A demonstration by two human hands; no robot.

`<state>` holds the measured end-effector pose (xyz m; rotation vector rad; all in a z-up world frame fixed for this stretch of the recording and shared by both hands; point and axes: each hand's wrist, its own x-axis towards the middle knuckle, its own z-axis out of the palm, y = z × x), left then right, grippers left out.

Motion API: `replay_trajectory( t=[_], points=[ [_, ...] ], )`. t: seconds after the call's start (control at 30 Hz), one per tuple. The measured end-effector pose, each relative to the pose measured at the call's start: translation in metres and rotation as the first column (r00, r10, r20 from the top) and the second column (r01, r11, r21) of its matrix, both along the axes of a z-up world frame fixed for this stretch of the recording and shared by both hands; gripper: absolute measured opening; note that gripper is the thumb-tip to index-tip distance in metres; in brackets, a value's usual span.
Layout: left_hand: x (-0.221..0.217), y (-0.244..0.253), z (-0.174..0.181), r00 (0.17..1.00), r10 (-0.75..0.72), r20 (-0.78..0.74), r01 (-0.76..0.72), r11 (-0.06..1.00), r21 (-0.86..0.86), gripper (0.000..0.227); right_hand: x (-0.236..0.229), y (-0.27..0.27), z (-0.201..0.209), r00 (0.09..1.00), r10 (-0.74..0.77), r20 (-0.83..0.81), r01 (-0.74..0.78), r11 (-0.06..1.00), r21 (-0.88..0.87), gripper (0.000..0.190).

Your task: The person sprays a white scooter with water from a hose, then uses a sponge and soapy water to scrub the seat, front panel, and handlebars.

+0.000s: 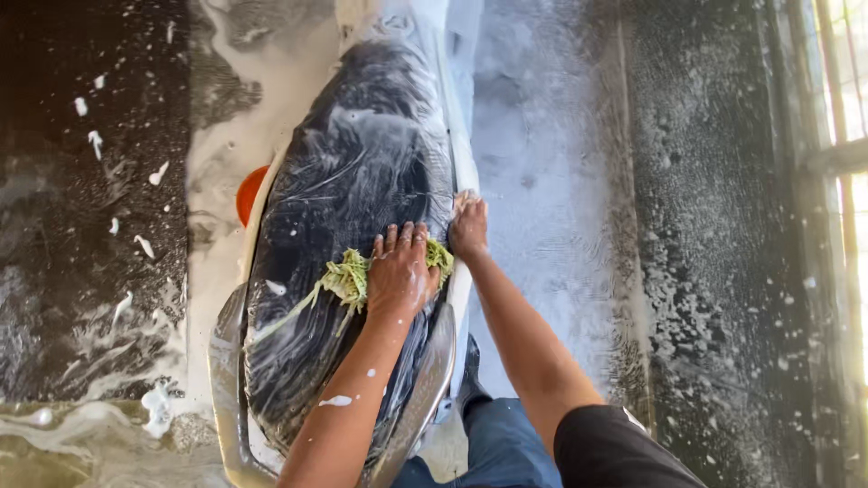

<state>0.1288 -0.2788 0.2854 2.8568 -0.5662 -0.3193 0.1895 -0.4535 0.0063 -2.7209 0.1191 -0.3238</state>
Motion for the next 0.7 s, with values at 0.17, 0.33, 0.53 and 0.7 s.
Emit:
replay_trajectory(
  t=[0.17,0.33,0.53,0.7],
  points=[
    [0.007,-0.005,0.014,0.999,-0.004,-0.043,0.006,0.999,0.039,0.082,-0.073,0.026,0.007,0.969,-0.006,0.247,-0.041,0.982,0.184,0.07],
    [0.012,-0.008,0.004,0.997,-0.002,-0.081,0.011,0.995,0.102,0.081,0.009,-0.003,-0.003,0.983,0.098,0.155,-0.084,0.992,-0.094,0.033],
    [0.018,-0.018,0.007,0.998,0.002,-0.067,0.008,0.99,0.142,0.081,0.034,-0.026,-0.019,0.978,0.078,0.194,-0.12,0.969,0.214,0.051],
    [0.026,-0.022,0.014,0.992,0.002,-0.128,0.02,0.985,0.17,0.083,-0.036,-0.01,-0.032,0.993,0.024,0.112,-0.048,0.976,0.21,0.056]
  ],
)
